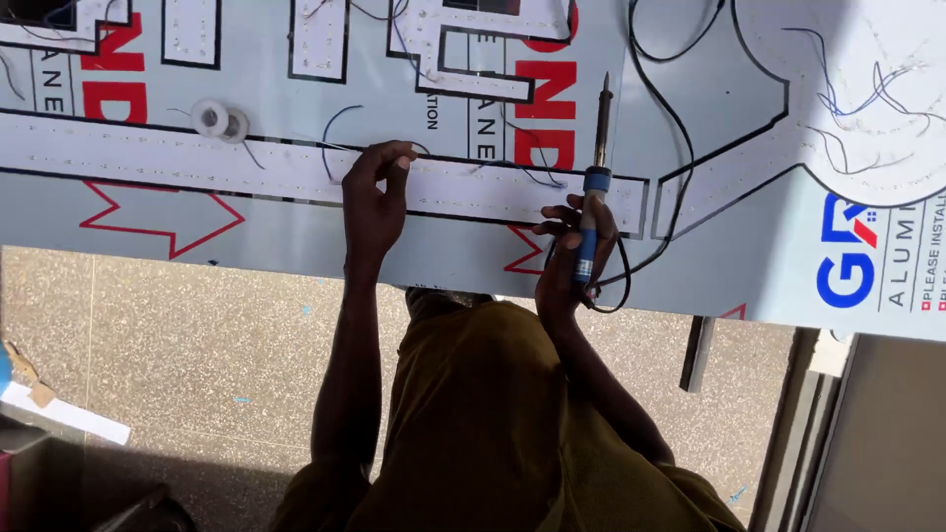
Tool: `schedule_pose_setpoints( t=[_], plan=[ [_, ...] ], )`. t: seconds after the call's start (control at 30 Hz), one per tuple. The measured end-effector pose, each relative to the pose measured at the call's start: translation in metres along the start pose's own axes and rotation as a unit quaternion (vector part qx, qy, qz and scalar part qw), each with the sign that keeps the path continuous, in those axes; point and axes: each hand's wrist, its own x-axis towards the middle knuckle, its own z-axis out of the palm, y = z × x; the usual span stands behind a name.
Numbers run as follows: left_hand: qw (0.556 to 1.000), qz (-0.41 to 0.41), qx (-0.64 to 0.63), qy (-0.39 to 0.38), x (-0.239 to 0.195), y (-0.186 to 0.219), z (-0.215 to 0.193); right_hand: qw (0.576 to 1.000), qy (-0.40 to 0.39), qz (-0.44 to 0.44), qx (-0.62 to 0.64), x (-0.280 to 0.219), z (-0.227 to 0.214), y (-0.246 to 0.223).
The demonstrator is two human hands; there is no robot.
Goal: Soldering wires to LED strips and using a glue gun to secure components on a sign board.
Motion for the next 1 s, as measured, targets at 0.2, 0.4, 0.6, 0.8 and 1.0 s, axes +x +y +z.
schedule_pose_setpoints(
  t=[0.2,0.4,0.6,0.8,1.0],
  plan=[
    [0.976,0.061,0.153,0.141,0.040,-0.057,-0.062,0.999,-0.042,0.006,-0.017,-0.011,0.059,0.003],
    [0.941,0.097,0.310,0.094,0.084,-0.112,-0.061,1.000,0.002,0.027,-0.016,-0.028,0.103,0.004],
    [0.972,0.122,0.198,-0.044,0.069,-0.098,-0.038,0.996,0.032,-0.012,-0.077,-0.040,0.131,0.007],
    [0.945,0.189,0.251,-0.094,0.057,-0.130,-0.013,0.992,0.055,-0.007,-0.110,-0.053,0.151,0.008],
    [0.901,0.186,0.387,-0.068,0.053,-0.118,-0.009,0.995,0.025,0.007,-0.099,-0.068,0.163,0.000]
  ],
)
